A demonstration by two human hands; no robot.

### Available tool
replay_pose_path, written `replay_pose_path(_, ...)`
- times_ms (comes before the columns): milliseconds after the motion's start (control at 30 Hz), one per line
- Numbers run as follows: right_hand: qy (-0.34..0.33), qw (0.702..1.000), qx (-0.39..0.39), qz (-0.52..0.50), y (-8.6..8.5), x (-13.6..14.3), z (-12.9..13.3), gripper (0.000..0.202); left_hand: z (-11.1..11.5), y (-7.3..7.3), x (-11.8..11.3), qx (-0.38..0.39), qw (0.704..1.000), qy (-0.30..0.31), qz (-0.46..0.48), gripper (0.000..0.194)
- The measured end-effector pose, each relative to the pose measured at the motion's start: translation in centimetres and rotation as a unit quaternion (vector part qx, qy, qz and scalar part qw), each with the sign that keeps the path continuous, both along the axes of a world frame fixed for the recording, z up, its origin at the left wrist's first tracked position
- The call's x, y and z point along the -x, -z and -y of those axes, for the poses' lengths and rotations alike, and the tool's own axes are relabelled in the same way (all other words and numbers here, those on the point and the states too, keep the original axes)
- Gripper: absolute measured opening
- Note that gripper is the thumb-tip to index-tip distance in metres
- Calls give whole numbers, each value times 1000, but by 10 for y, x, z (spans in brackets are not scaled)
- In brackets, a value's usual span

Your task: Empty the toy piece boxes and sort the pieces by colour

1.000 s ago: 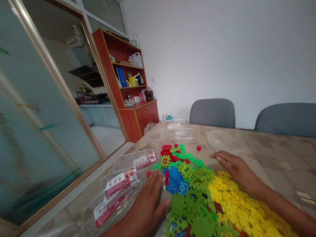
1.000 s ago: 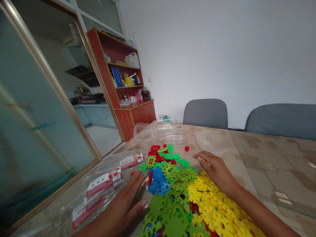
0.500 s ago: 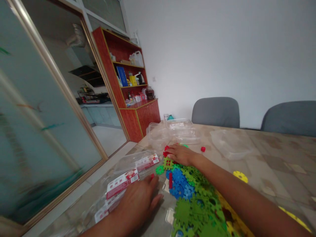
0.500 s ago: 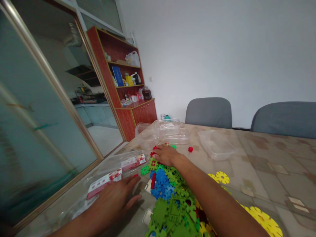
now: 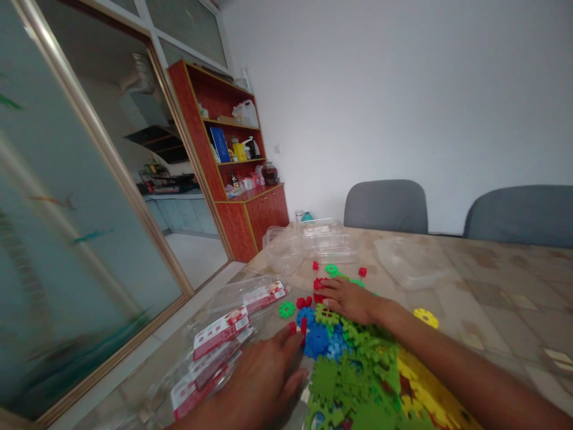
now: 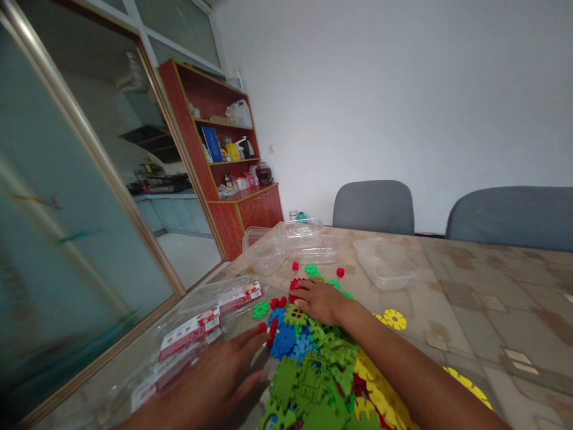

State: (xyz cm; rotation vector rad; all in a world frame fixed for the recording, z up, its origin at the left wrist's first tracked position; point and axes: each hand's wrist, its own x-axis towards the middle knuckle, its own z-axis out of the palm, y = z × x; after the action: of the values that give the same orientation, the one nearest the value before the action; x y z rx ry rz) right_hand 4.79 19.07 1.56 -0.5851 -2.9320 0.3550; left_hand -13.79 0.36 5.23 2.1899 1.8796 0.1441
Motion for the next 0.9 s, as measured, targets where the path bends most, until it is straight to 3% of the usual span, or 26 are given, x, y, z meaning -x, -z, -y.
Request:
replay_pose_path(100,-12,1000,17,-12,-8,-23,13,42,0,6,-1,-29,998,28,37,51)
replay_pose_path(233,22,999,14,-30,-25,-34,8,42,-9,18,-2,-66,997,1,47,55)
replay_pose_path(400,88,996,-26,-18,-29,-7,-18,26,-22,26,-7,-58,997,-29,42,64)
replay_pose_path(667,94,994,-34,34,-18,48,-31,30,-27,26,-9,-11,997,-70,5,73)
replay_pose_path(900,108,992,-36,56,-14,51,-31,29,-31,31,-12,-7,998,-58,29,72)
